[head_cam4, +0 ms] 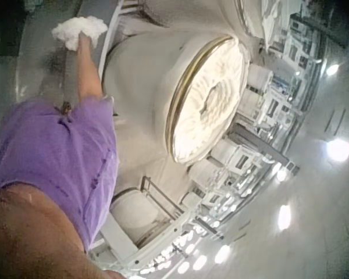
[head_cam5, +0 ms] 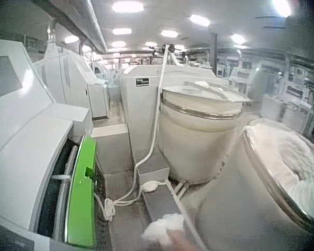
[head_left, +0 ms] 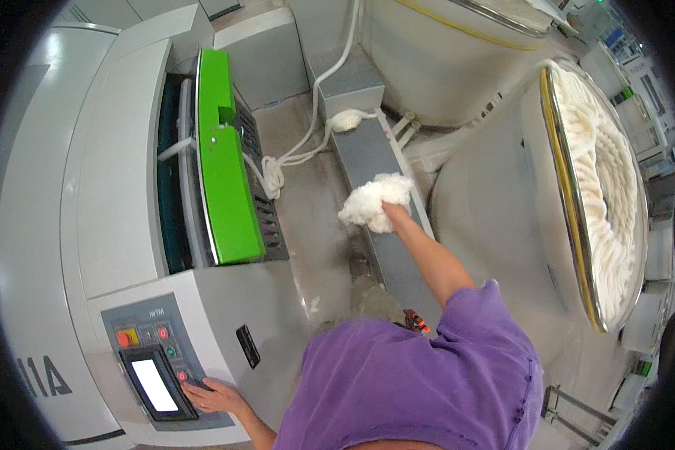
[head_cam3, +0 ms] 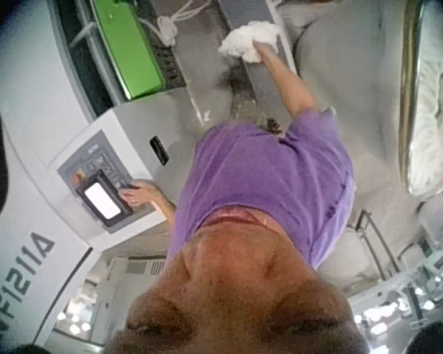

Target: The person carries a bundle of white cotton and feeds it into a textile processing machine. They open the machine cover, place the cotton on the conveyor, and use the control panel to operate the machine while guiding the cotton through the rollers.

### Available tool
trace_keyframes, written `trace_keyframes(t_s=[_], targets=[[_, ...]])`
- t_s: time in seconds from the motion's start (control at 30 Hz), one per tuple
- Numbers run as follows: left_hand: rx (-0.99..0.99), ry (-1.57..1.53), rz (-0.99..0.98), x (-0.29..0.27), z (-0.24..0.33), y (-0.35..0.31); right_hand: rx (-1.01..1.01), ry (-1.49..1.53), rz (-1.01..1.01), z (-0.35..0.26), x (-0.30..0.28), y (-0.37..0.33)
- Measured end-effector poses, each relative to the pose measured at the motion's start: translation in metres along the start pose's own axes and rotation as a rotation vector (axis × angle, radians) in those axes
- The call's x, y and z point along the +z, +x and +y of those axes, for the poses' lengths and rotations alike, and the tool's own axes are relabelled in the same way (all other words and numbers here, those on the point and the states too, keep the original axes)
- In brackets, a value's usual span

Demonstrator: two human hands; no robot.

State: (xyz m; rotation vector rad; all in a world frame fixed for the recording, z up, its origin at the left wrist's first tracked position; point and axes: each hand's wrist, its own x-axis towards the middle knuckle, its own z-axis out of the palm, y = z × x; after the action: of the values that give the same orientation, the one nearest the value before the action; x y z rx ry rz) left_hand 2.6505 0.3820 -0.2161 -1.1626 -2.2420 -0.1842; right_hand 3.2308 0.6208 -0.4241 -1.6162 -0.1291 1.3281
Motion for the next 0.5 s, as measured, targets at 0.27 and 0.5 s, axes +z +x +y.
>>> trace_keyframes(t_s=[0.27,0.5], targets=[[-0.028,-0.114,0.03,0.023,0.096,0.019,-0.171,-0.138,0.024,-0.148,0.065,0.112],[0.078,-0.349,0.098,0.031,0.209,0.092,0.116,-0.437,-0.156,-0.077,0.099,0.188]])
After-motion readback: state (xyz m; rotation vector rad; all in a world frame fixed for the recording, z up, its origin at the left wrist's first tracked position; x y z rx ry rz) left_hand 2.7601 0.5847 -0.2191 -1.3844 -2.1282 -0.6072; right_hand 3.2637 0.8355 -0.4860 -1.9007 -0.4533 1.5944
